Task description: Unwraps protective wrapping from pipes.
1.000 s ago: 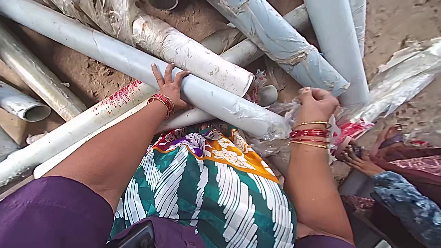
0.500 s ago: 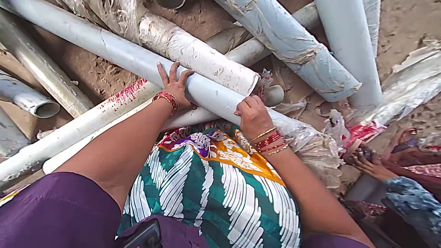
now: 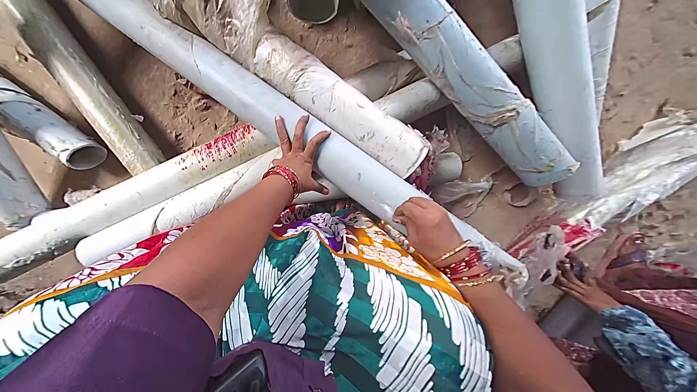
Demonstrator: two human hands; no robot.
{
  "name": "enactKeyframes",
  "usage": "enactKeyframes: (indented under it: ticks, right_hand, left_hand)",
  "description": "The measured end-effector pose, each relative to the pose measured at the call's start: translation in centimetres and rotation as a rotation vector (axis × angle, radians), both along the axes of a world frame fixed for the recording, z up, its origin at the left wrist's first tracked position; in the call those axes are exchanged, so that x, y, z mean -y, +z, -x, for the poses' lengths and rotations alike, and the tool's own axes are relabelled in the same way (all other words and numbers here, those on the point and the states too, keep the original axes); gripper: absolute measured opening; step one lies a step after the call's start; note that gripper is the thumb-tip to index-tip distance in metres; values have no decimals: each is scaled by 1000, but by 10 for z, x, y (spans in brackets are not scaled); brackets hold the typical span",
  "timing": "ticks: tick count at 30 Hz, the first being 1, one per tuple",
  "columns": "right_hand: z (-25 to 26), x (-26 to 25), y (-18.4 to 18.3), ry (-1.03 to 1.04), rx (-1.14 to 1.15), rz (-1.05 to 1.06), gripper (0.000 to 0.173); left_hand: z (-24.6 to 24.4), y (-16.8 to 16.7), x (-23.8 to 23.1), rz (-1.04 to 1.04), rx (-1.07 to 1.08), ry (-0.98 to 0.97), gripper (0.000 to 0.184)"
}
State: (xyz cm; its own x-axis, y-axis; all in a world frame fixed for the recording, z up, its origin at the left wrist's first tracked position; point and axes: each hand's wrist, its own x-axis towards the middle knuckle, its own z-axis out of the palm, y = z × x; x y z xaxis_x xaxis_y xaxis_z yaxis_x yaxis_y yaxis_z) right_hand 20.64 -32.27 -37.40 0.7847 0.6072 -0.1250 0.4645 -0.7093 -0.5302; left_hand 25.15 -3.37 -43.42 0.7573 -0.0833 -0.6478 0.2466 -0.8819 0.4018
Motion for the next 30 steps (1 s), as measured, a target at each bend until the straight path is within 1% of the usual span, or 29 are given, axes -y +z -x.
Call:
enactKeyframes:
  ticks: [2, 5, 7, 9, 11, 12, 14, 15, 16, 17, 19, 20, 21, 22, 23, 24, 25, 27, 28, 29, 30]
  right_hand:
    - [5, 2, 1, -162, -83, -84, 7]
    - [5, 2, 2, -500, -242, -200, 7]
    - [5, 0, 0, -714, -355, -353, 4]
    - [0, -1, 0, -844, -432, -496, 11]
    - [-4, -4, -1, -918, -449, -563, 16]
    - [-7, -6, -3, -916, -438, -554, 15]
    - [-11, -8, -7, -798, -400, -481, 6]
    - [-12, -9, -9, -682, -410, -464, 6]
    - [-13, -11, -12, -574, -432, -463, 11]
    - [-15, -15, -13, -504, -471, -473, 13]
    - [-17, -22, -12, -429, -490, -436, 10]
    - [-19, -26, -12, -407, -457, -388, 8]
    - [-23, -31, -14, -357, -368, -320, 9]
    - [-27, -34, -17, -281, -262, -258, 21]
    - [-30, -36, -17, -211, -203, -202, 36]
    - [-31, -35, -15, -160, -169, -154, 44]
    - [-29, -34, -15, -110, -122, -121, 44]
    - [-21, -28, -24, -11, 17, -114, 28]
    - [-16, -26, -31, 2, 100, -138, 17]
    - [-13, -25, -38, -21, 189, -174, 9]
    - [-12, -26, -43, -57, 258, -192, 11]
  left_hand:
    - [5, -1, -1, 9, -6, 3, 129]
    - [5, -1, -1, 24, -1, 11, 127]
    - [5, -1, -2, 25, 4, 7, 126]
    - [2, 0, -1, 31, 6, 14, 128]
    - [1, 0, 0, 29, 1, 13, 128]
    - [0, 0, 0, 23, -3, 12, 129]
    - [-1, 2, 2, 5, -11, 5, 130]
    - [-2, 2, 2, -1, -10, 2, 130]
    - [-2, 2, 3, -7, -11, -2, 131]
    - [-2, 2, 3, -10, -13, -3, 131]
    - [-1, 3, 4, -23, -23, -5, 132]
    - [-2, 3, 4, -26, -27, -4, 132]
    - [-3, 3, 4, -29, -30, -8, 132]
    - [-3, 3, 4, -31, -31, -7, 132]
    - [-4, 3, 3, -32, -25, -7, 132]
    - [-3, 3, 4, -31, -23, -7, 132]
    - [-2, 2, 4, -32, -25, -9, 133]
    - [-3, 1, 4, -33, -15, -16, 134]
    - [-4, 1, 4, -41, -17, -18, 134]
    - [-4, 0, 4, -47, -20, -21, 135]
    - [-3, -1, 4, -46, -20, -19, 135]
